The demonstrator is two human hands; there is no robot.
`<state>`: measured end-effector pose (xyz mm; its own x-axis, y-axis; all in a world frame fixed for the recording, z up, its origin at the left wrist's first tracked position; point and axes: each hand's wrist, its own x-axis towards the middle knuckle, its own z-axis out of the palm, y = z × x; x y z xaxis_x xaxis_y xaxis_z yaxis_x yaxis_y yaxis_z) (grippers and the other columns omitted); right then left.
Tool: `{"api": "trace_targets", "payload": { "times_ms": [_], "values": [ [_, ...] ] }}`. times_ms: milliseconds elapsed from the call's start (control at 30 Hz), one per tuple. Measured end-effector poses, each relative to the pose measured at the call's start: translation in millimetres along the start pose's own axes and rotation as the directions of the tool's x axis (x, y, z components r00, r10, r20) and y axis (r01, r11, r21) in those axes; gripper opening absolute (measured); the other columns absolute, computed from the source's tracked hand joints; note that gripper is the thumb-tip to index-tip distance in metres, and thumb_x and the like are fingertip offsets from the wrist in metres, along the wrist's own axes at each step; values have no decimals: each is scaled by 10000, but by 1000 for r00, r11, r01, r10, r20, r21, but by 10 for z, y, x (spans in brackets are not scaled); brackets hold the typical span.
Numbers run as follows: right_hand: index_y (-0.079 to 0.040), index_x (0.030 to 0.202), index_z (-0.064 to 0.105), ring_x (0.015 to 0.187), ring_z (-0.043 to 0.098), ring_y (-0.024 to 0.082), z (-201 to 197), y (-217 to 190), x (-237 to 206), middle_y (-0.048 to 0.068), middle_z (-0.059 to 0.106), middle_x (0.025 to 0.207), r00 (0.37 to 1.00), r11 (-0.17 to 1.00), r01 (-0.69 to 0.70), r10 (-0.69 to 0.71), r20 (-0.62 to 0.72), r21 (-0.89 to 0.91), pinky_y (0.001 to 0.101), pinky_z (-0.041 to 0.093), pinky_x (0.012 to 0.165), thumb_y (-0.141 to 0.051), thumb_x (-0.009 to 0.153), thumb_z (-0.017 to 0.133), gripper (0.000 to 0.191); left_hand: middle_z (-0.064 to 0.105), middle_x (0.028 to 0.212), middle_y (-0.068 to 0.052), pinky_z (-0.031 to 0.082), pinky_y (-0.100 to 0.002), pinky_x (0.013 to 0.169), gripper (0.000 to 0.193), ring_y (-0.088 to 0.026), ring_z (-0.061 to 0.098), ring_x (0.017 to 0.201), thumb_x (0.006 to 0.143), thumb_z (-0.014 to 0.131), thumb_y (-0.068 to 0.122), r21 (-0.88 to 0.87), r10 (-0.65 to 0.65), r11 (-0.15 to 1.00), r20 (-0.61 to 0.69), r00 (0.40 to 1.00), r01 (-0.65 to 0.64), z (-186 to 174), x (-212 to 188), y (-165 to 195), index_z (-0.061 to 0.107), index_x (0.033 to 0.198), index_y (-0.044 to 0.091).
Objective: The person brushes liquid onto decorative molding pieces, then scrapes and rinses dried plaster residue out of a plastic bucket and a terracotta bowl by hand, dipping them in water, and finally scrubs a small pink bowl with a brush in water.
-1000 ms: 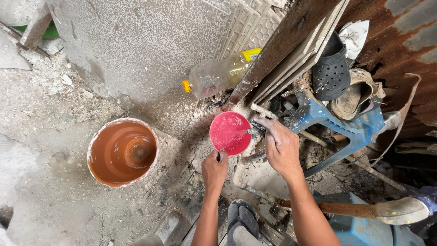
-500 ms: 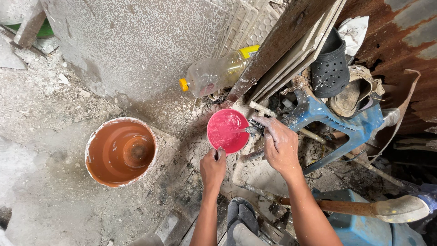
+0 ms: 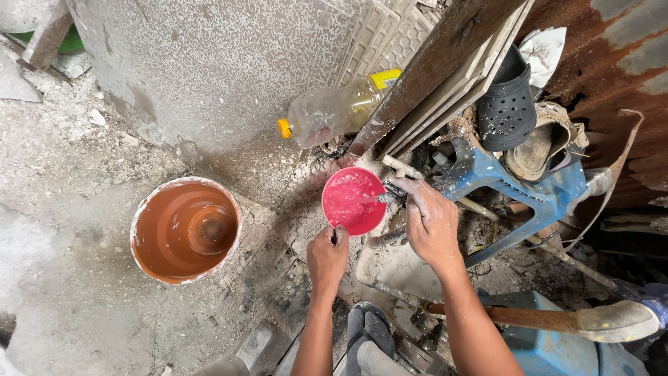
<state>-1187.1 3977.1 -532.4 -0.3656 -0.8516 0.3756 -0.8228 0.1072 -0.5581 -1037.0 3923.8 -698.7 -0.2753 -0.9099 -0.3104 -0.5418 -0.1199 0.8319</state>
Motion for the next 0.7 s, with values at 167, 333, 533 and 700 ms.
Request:
{"api": "trace_targets", "payload": {
  "times_ms": [167,333,533,700],
  "values": [
    [-100,1236,684,671,591,311,-9,-4,-3,135,585,819,1000,1000,27,-27,-6,6,402,487,646,17,937,497,372,678,627,-145,504,-480,553,321,-250,625,525,979,600,326,-31,-247,967,153,957,254,4,20,-22,713,886,40],
    [-100,1225,687,664,586,312,-11,4,-3,133,571,801,1000,1000,18,-18,-4,-13,402,484,640,17,925,496,375,661,592,-145,500,-438,581,354,-223,628,501,955,642,317,-6,-88,996,24,996,88,-20,27,-16,720,828,-4],
    [-101,1226,685,654,578,314,-10,13,-13,131,558,790,1000,1000,18,-18,3,-12,406,476,631,19,928,493,374,667,585,-163,507,-450,578,322,-250,640,500,944,637,322,1,-151,988,52,987,151,-34,21,18,725,893,17],
    [-102,1233,682,677,586,316,-9,18,-21,130,548,791,999,999,35,-35,3,-9,411,479,639,21,919,497,385,659,581,-183,499,-451,580,322,-265,639,494,938,639,318,-5,-108,994,16,994,108,-40,18,14,722,886,12]
  ]
}}
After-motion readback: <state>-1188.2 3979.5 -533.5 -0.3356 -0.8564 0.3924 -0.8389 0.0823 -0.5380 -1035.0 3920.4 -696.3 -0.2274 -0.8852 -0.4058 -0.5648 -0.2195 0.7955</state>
